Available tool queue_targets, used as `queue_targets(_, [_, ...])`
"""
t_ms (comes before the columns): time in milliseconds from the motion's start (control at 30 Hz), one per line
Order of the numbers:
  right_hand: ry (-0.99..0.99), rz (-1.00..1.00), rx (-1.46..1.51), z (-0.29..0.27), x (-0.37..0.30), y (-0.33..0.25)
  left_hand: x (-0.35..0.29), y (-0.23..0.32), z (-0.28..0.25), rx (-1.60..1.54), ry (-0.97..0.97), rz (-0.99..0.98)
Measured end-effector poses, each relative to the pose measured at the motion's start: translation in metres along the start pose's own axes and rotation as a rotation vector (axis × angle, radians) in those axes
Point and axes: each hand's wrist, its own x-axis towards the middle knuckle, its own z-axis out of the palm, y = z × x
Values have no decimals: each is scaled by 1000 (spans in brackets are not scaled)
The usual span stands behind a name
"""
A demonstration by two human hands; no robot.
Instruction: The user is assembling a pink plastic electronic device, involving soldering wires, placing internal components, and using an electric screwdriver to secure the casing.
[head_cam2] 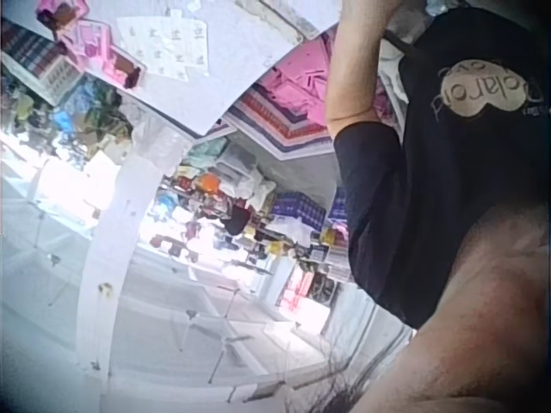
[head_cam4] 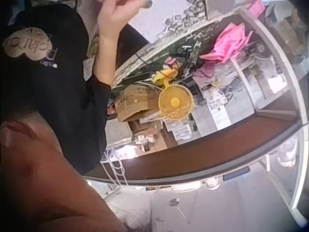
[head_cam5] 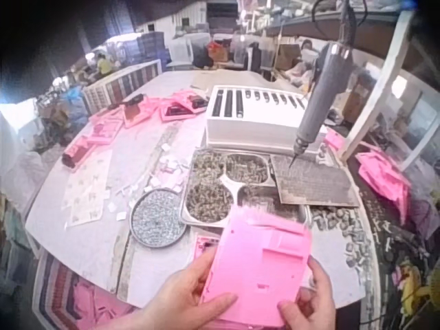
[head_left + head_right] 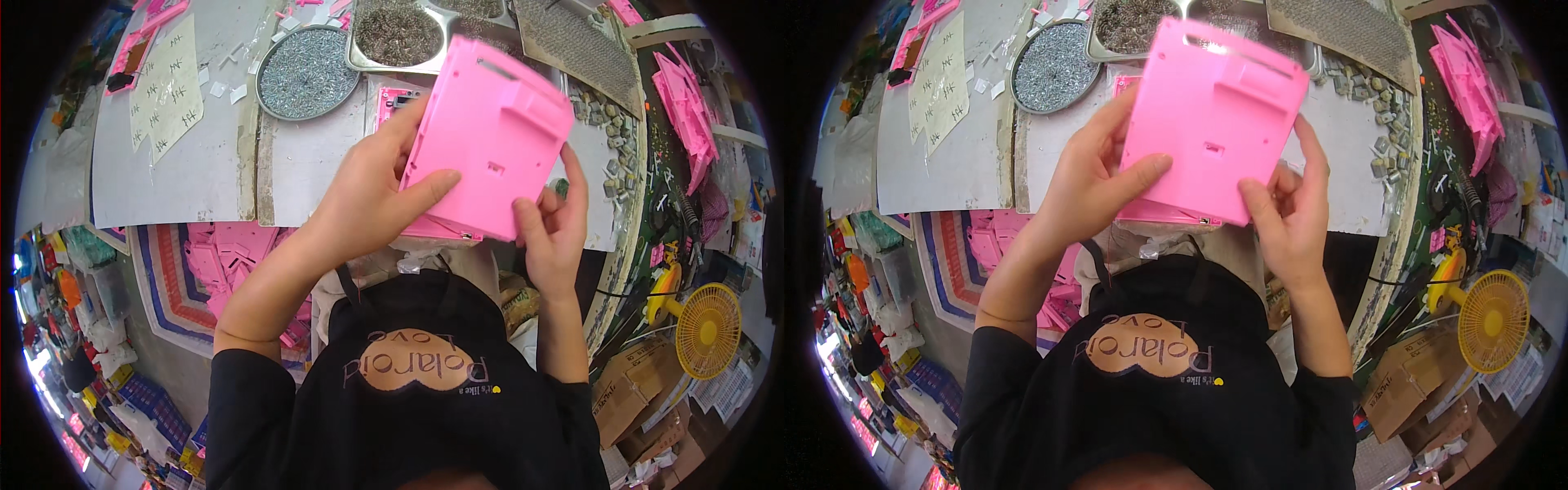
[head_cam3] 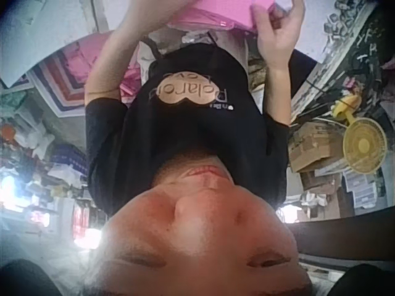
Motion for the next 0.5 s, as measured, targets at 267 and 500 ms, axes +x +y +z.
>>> queue_targets(267, [-96, -16, -583, 2, -4, 21, -6, -3, -25, 839, -96, 72])
queue_targets(500, [-197, 28, -509, 4, 12, 17, -18, -12, -29, 834, -16, 30])
